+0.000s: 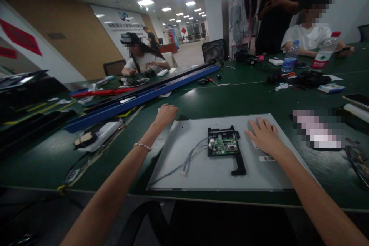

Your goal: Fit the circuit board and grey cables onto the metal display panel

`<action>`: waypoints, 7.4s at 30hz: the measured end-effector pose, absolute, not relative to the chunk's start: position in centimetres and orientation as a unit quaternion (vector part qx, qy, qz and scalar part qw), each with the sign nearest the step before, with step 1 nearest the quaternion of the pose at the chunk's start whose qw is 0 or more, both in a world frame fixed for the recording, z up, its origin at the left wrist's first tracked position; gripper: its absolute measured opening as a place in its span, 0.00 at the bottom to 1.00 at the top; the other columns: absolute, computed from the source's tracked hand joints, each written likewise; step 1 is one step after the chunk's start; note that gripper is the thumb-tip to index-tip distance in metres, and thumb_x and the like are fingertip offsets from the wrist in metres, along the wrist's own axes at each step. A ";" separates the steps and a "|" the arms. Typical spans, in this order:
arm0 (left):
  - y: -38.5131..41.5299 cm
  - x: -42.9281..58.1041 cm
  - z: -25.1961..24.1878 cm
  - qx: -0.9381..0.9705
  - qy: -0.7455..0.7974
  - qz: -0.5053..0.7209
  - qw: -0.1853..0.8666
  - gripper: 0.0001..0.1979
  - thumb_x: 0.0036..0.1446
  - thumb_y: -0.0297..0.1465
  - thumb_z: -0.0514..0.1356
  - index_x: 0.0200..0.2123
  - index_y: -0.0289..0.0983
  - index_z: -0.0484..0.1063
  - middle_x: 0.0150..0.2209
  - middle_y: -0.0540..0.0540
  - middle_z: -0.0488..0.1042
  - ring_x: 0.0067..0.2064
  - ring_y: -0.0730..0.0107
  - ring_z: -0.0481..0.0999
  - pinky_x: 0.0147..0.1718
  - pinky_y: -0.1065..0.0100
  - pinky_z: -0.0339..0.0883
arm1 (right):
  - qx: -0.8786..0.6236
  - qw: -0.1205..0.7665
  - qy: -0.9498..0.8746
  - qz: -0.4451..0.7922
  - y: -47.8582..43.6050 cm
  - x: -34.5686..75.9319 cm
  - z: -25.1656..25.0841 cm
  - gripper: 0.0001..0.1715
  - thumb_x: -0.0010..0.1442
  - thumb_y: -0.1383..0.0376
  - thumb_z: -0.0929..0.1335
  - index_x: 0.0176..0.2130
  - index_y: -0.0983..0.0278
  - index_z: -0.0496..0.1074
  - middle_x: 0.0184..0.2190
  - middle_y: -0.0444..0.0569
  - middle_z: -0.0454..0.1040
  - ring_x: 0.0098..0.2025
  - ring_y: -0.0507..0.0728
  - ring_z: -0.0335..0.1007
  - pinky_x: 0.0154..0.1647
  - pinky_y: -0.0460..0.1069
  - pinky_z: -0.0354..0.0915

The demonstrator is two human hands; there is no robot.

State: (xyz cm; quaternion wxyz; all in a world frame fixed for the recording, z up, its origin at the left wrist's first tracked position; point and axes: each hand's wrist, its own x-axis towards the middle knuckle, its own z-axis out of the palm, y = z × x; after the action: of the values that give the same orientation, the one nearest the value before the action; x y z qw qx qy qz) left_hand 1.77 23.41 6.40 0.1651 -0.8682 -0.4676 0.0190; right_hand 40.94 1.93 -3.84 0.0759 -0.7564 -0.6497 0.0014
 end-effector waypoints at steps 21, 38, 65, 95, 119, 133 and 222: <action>9.1 15.2 5.4 -0.948 -0.281 -0.145 0.042 0.18 0.63 0.22 0.50 0.54 0.36 0.67 0.38 0.42 0.74 0.41 0.62 0.76 0.44 0.60 0.68 | -0.535 0.394 -0.742 0.092 5.6 32.7 2.3 0.12 0.57 0.70 0.66 0.40 0.62 0.76 0.31 0.46 0.80 0.32 0.56 0.77 0.36 0.48 0.68; 10.1 11.2 5.0 -0.916 -0.245 -0.010 -0.317 0.61 0.39 0.46 0.70 0.70 0.39 0.39 0.70 0.34 0.45 0.69 0.45 0.49 0.66 0.48 0.47 | -0.566 0.274 -0.777 0.015 5.0 35.1 1.5 0.13 0.61 0.69 0.66 0.42 0.61 0.80 0.42 0.51 0.81 0.45 0.61 0.76 0.49 0.56 0.68; 10.2 11.4 5.2 -0.912 -0.252 0.018 -0.323 0.64 0.39 0.47 0.70 0.71 0.38 0.34 0.72 0.34 0.37 0.71 0.46 0.40 0.67 0.48 0.43 | -0.554 0.240 -0.794 0.062 5.0 35.2 1.2 0.17 0.66 0.65 0.61 0.40 0.62 0.79 0.41 0.52 0.81 0.44 0.62 0.77 0.49 0.56 0.69; 22.9 -5.5 4.3 -0.738 -0.665 -0.099 0.052 0.23 0.59 0.25 0.55 0.58 0.33 0.68 0.59 0.37 0.69 0.57 0.58 0.71 0.55 0.63 0.63 | -0.673 0.061 -0.736 0.024 1.4 40.8 -4.7 0.35 0.69 0.50 0.48 0.70 0.54 0.48 0.72 0.51 0.44 0.72 0.67 0.39 0.64 0.71 0.47; 1.7 4.9 9.0 -0.818 -0.467 -0.283 0.182 0.13 0.60 0.22 0.55 0.42 0.37 0.79 0.38 0.43 0.79 0.38 0.62 0.76 0.45 0.60 0.67 | -0.476 0.348 -0.787 0.183 -1.5 27.1 5.6 0.35 0.61 0.64 0.67 0.65 0.56 0.58 0.60 0.53 0.66 0.54 0.60 0.70 0.59 0.60 0.64; -2.5 7.3 3.2 -0.857 -0.349 -0.338 0.174 0.14 0.66 0.22 0.50 0.50 0.36 0.70 0.40 0.42 0.79 0.42 0.64 0.78 0.47 0.58 0.68 | -0.462 0.429 -0.742 0.228 -1.8 23.0 2.3 0.14 0.56 0.74 0.66 0.41 0.62 0.74 0.36 0.48 0.80 0.35 0.56 0.75 0.40 0.51 0.70; -1.9 8.3 2.7 -0.680 -0.490 -0.540 0.070 0.14 0.64 0.28 0.55 0.53 0.38 0.67 0.58 0.37 0.66 0.63 0.57 0.63 0.61 0.51 0.59 | -0.580 0.102 -0.808 0.037 -5.8 46.5 -3.6 0.37 0.66 0.47 0.58 0.70 0.49 0.47 0.71 0.44 0.49 0.70 0.65 0.44 0.68 0.68 0.46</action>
State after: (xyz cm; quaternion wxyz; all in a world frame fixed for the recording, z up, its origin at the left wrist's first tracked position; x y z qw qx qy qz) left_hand 8.26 -1.92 2.70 0.0705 -0.6802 -0.4904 -0.5403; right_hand 46.53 -5.79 -3.58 0.1018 -0.5797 -0.8076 0.0375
